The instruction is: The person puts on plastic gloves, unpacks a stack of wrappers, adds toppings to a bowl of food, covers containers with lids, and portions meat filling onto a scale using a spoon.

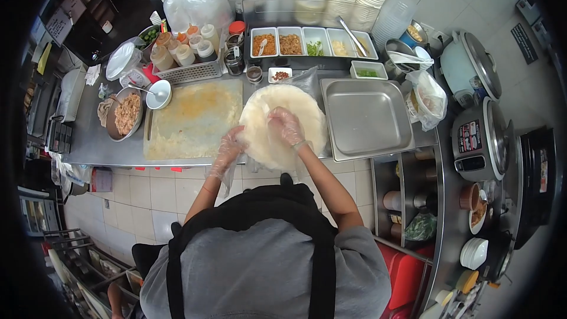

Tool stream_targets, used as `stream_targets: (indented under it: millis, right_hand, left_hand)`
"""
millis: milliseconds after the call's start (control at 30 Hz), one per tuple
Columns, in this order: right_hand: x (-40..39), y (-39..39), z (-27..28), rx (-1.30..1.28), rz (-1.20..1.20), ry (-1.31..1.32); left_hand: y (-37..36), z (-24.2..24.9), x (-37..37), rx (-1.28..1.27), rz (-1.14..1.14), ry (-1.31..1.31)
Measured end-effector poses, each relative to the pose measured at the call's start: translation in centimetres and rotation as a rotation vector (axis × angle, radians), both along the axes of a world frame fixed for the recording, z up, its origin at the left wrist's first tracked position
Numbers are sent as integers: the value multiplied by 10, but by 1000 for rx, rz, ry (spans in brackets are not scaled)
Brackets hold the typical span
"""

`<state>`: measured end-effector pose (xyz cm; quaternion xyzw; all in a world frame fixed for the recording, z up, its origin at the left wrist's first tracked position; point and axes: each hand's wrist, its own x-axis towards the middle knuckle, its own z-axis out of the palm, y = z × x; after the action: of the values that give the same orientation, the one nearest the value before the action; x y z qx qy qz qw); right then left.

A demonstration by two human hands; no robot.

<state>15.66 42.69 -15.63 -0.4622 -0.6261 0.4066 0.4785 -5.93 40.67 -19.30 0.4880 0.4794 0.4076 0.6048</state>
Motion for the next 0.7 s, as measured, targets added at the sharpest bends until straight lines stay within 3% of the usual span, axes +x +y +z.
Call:
stream_targets:
  millis: [100,300,400,700]
  right_hand:
    - [16,8,12,38,209,-39]
    - [36,65,55,-125,-96,-1330]
    - [37,80,50,-392,-25,-1253]
    - [40,89,19,-469,53,-1263]
  left_hand:
    - [7,-2,-4,-26,-64,136]
    - [15,-5,-5,113,-122,234]
    - [10,8,-3,21,-110,114]
    - [13,-2,-5,-1,-128,173]
